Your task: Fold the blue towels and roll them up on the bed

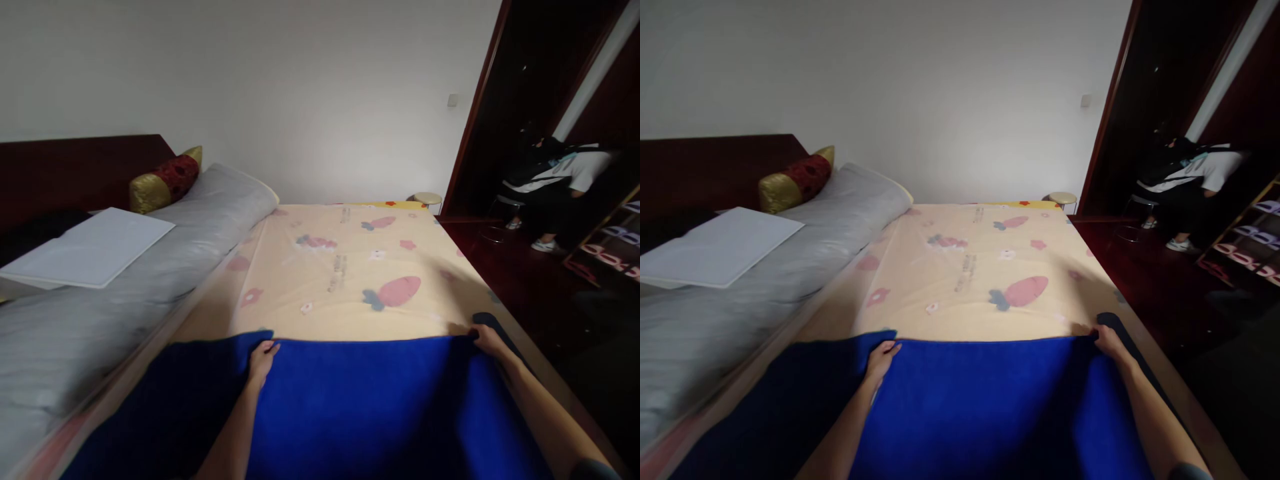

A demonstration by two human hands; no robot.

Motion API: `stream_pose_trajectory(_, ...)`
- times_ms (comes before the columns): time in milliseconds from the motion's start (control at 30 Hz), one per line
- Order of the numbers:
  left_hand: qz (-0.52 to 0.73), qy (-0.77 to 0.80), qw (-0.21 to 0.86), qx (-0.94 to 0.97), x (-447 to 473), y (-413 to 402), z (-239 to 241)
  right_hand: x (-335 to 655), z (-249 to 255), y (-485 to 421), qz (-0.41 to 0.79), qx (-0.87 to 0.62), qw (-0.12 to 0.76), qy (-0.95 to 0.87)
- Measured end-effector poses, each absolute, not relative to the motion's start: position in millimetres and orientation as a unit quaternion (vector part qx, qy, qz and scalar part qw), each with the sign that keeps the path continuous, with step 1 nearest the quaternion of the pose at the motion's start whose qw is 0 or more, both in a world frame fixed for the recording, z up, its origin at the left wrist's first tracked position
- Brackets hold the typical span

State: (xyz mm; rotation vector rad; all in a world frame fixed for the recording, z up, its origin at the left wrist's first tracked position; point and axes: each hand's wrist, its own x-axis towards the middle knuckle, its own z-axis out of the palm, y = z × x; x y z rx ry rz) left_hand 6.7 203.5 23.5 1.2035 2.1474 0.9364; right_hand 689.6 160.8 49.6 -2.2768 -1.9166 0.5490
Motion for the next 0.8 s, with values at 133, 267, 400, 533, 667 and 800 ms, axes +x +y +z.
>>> stream_pose_trajectory(133,0.311,0.819,0.175,0.449,27,193,32,675,54,148,0.084,-0.792,0.075,-0.600)
stream_pose_trajectory(267,0.298,0.798,0.099,0.515,86,172,33,620,49,134,0.001,-0.790,0.109,-0.604)
stream_pose_trajectory(400,0.238,0.645,0.087,0.721,191,141,18,511,21,122,0.026,-0.687,0.125,-0.716)
stream_pose_trajectory(533,0.148,0.542,0.067,0.824,268,117,-3,423,-8,111,0.109,-0.582,0.163,-0.789)
stream_pose_trajectory(667,0.108,0.581,0.055,0.805,240,119,-6,442,-16,109,0.110,-0.606,0.154,-0.773)
stream_pose_trajectory(800,0.061,0.718,0.005,0.693,140,131,0,542,-21,103,0.051,-0.720,0.121,-0.682)
